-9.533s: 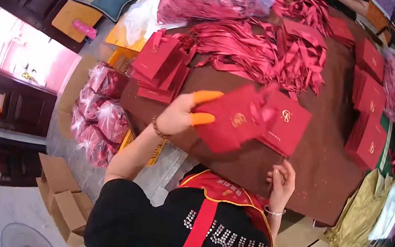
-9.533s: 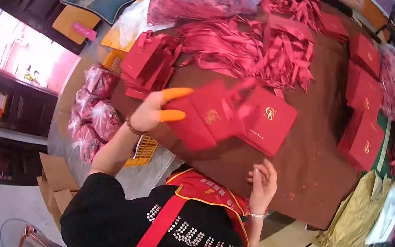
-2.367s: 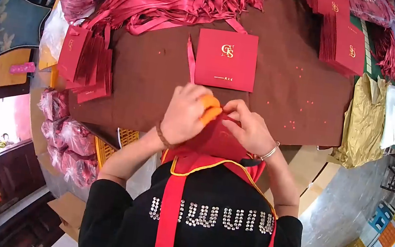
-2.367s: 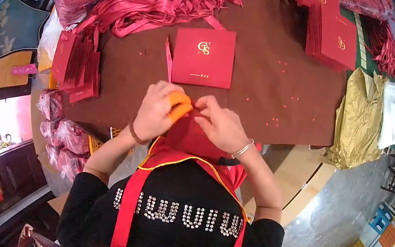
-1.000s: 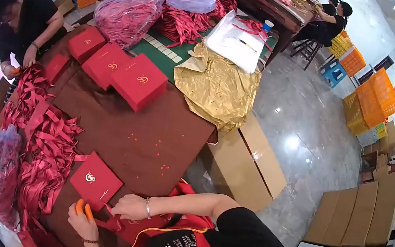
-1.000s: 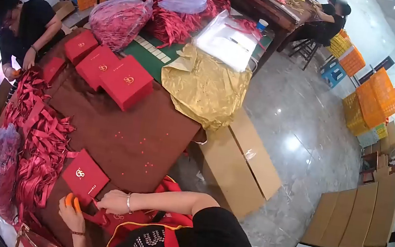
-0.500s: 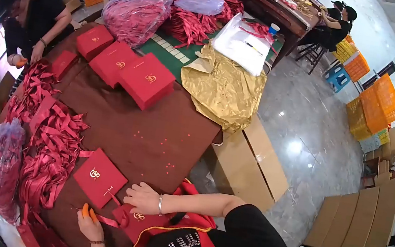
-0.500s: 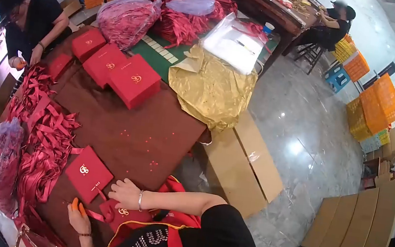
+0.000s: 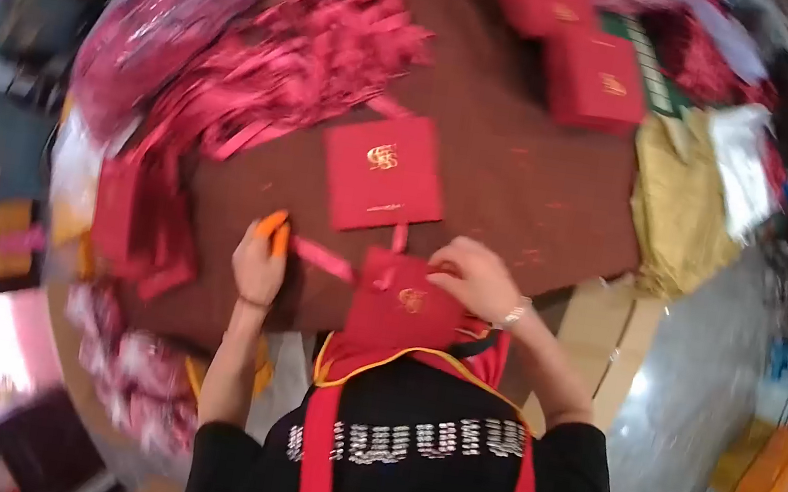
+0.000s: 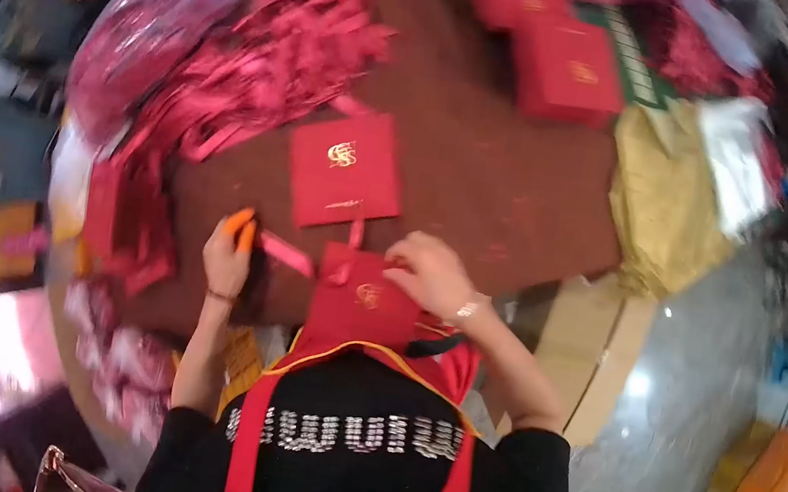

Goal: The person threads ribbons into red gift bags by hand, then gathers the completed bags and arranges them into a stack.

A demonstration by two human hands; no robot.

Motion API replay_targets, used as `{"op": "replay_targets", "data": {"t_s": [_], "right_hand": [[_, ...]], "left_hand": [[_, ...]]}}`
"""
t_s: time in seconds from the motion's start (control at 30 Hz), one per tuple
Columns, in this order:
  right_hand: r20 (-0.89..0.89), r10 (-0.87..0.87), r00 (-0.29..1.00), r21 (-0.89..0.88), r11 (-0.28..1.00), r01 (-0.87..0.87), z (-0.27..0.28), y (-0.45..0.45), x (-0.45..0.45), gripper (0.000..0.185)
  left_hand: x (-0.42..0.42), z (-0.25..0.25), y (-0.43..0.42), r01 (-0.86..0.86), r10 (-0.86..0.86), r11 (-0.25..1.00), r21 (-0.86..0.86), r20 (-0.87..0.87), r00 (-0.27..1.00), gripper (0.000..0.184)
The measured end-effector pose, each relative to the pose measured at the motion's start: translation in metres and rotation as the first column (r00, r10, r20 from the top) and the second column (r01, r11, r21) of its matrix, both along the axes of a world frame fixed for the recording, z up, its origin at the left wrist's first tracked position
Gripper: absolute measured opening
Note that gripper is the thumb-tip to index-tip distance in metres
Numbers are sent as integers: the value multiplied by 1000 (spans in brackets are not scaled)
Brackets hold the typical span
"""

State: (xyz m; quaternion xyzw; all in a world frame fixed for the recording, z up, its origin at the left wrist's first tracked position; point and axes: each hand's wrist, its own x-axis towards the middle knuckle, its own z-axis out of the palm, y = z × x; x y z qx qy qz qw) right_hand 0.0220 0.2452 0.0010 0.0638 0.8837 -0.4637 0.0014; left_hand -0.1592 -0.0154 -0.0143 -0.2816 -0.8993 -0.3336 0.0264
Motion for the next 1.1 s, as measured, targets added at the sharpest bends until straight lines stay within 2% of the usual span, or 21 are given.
{"op": "replay_targets", "data": {"t_s": [0.03,0.1,0.17,0.23,0.3,0.37,0.4,0.47,0.57,0.63,0.67,0.7,0.73,0.77,0.8,0.83,0.9,0.93,0.97,1.03,1.1], "right_hand": [[29,13,999,-24,1000,-12,5,3,-5,17],[-3,75,997,-27,997,-75,9,6,-4,19],[-28,101,994,-10,995,-101,17,5,-2,22],[60,63,996,77,995,-68,25,2,-1,27],[92,71,993,48,996,-76,17,1,-1,30],[39,40,998,137,990,-45,12,0,4,28],[50,40,998,140,989,-47,8,-2,6,28],[-42,-2,999,191,981,10,3,-4,9,26],[-45,-49,998,156,986,55,4,-3,13,27],[-79,-55,995,167,984,68,5,-4,14,26],[-113,-56,992,181,981,76,5,-4,14,26],[-110,-64,992,181,980,83,5,-3,14,26],[-103,-74,992,127,988,87,4,-2,15,26],[-95,-85,992,73,993,92,4,-1,15,27],[-89,-99,991,76,992,105,4,0,16,27],[-96,-105,990,32,994,108,3,1,16,26],[-97,-129,987,-7,992,129,3,2,18,25],[-78,-123,989,-45,992,119,2,3,19,24],[-60,-115,992,-82,990,110,1,4,20,23],[-31,-131,991,-45,991,130,-4,4,25,22],[-120,-99,988,82,991,110,-7,3,30,23]], "left_hand": [[-2,0,-7,-107,112,989,-99,51,992,18],[-4,3,-13,-170,176,981,-95,66,982,19],[-4,1,-19,-160,166,982,-96,59,984,20],[0,1,-16,-173,174,975,-137,-6,985,24],[0,6,-9,-179,167,965,-193,-76,983,29],[-3,5,-1,-186,108,854,-486,-184,977,30],[-6,0,0,-196,92,875,-442,-246,965,28],[-11,-7,-4,-193,102,885,-424,-228,968,28],[-13,-4,-3,-192,112,898,-395,-216,970,25],[-17,-9,-11,-83,71,980,-182,-74,995,25],[-15,-12,-11,-145,150,987,-65,90,985,23],[-13,-10,-8,-137,143,988,-66,93,985,23],[-11,-7,-5,-190,129,956,224,263,956,22],[-8,-3,-1,-278,61,833,479,419,906,21],[-4,5,3,-252,-30,791,558,446,894,22],[0,14,8,-243,-44,794,557,452,891,22],[13,31,22,-244,-287,727,642,606,742,25],[24,43,33,-237,-263,810,536,695,669,27],[34,47,41,-184,-317,839,512,734,601,27],[56,52,62,-19,-436,843,537,705,560,28],[72,51,73,223,-444,886,406,604,662,26]]}}
